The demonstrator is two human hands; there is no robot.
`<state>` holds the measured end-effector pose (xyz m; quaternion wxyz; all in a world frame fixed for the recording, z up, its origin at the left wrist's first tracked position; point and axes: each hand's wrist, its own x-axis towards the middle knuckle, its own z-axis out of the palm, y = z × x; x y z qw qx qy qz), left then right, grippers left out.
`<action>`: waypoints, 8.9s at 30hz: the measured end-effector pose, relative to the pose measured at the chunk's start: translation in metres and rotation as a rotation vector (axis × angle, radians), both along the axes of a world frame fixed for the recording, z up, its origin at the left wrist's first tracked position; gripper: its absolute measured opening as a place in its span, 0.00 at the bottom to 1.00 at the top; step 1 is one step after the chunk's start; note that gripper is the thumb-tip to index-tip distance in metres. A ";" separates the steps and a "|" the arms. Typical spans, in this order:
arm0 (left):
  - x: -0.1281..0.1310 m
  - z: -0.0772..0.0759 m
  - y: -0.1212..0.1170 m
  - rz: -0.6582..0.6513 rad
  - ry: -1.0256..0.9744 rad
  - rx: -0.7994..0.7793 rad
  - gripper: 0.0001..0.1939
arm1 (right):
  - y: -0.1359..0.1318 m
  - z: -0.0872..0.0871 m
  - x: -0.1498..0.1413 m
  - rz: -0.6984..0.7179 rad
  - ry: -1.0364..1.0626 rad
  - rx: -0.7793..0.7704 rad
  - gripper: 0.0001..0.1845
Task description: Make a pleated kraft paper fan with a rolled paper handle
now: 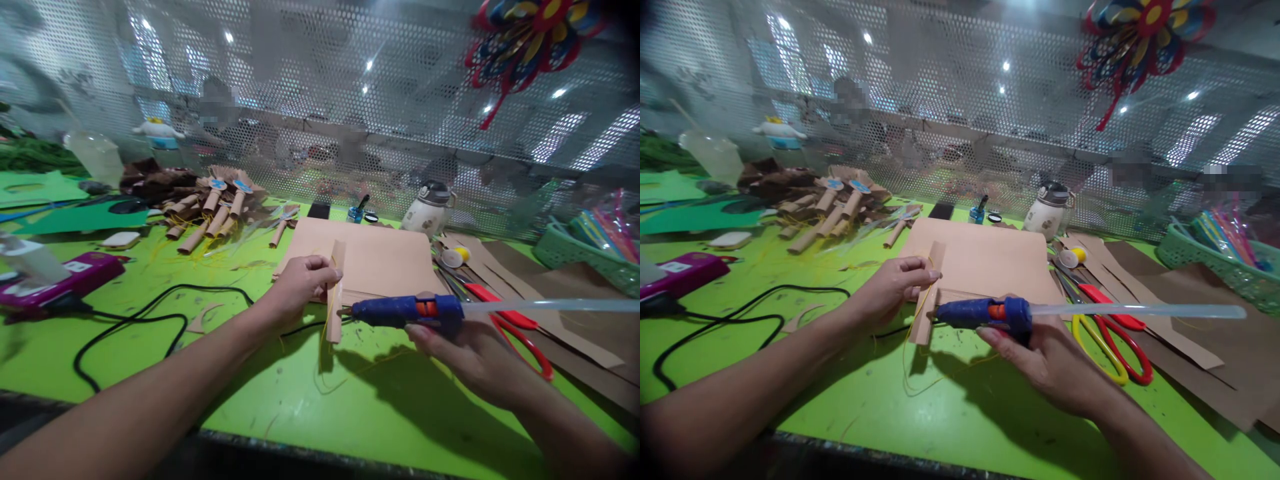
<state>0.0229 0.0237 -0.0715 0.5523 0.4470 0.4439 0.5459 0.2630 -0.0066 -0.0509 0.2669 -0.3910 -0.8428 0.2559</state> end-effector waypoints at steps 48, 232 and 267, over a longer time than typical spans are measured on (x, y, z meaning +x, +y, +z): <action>-0.002 -0.008 0.003 -0.106 0.080 -0.054 0.11 | -0.002 0.011 -0.002 0.010 -0.095 -0.048 0.18; -0.004 -0.008 0.003 -0.126 0.064 -0.065 0.11 | 0.002 0.004 0.005 0.005 0.042 -0.283 0.19; -0.003 -0.005 0.000 -0.139 0.005 -0.070 0.10 | 0.007 -0.001 0.002 0.032 0.131 -0.258 0.16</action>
